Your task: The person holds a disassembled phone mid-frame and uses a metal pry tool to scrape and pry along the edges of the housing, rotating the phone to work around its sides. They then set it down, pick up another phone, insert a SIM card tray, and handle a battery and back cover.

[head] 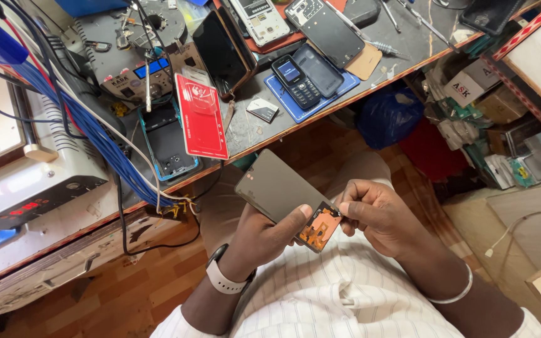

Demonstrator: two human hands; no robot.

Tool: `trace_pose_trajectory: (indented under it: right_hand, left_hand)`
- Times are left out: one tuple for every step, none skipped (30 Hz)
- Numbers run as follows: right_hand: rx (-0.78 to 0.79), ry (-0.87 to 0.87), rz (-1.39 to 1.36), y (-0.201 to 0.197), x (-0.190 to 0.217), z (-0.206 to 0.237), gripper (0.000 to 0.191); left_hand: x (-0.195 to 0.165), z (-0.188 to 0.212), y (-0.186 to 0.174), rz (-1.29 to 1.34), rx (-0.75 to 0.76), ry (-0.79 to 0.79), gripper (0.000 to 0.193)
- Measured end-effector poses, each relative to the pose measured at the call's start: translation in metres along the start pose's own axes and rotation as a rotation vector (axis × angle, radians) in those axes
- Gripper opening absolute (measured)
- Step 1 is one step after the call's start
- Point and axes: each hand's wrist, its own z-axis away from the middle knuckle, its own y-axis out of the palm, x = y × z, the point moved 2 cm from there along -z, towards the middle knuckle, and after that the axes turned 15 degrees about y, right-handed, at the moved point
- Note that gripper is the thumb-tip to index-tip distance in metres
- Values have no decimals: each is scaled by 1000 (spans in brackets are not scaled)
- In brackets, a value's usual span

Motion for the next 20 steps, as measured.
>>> trace_pose_trajectory:
  right_hand:
    - [7, 12, -14, 0, 0, 0, 15]
    - [13, 25, -28, 0, 1, 1, 15]
    - [3, -10, -31, 1, 2, 2, 16]
    - [-6, -46, -33, 2, 3, 3, 18]
    - [-16, -82, -35, 3, 4, 4, 21]
    - [-21, -117, 38, 4, 5, 4, 23]
    - [-25, -151, 111, 4, 7, 3, 28]
    - [-30, -185, 184, 4, 8, 3, 33]
    - [-66, -180, 235, 4, 5, 4, 30]
    - [-104, -174, 286, 4, -1, 7, 28]
    - [-143, -166, 336, 2, -5, 8, 26]
    - [-113, -151, 282, 0, -6, 7, 25]
    - [-83, -137, 229, -2, -7, 6, 24]
    - [-51, -126, 177, -5, -5, 4, 23]
    - [2, -35, 73, -7, -4, 3, 21]
    - [55, 56, -32, -10, -3, 2, 19]
    - [109, 149, -137, -10, -3, 1, 17]
    - [161, 180, -179, -9, -3, 1, 17]
    - [212, 211, -221, -8, -2, 1, 17]
    - [264, 242, -262, -6, -2, 1, 17]
  left_hand:
    - [1, 0, 0, 2, -11, -9, 16]
    - [2, 0, 0, 4, -21, -18, 16]
    - [3, 0, 0, 6, -31, -25, 17]
    - [3, -1, -1, 3, -39, -24, 17]
    - [3, -1, -2, 0, -46, -23, 17]
    - [3, -2, -3, -3, -54, -22, 16]
    - [3, -2, -3, 4, -58, -27, 16]
    - [4, -3, -3, 11, -62, -32, 16]
    - [5, -3, -2, 19, -66, -39, 16]
    - [7, -3, -1, 26, -69, -53, 16]
    - [9, -2, 0, 34, -71, -68, 16]
    - [11, -2, 0, 42, -73, -83, 15]
    - [12, -2, 0, 40, -53, -55, 15]
    - [12, -2, 0, 37, -34, -25, 15]
    - [13, -1, 0, 34, -16, 4, 15]
    - [15, 0, -1, 47, -11, -3, 15]
    - [17, 1, -1, 60, -7, -11, 15]
    - [20, 2, -2, 73, -2, -18, 15]
    - [22, 3, -3, 66, -1, 42, 14]
    - [23, 3, -4, 59, 0, 103, 14]
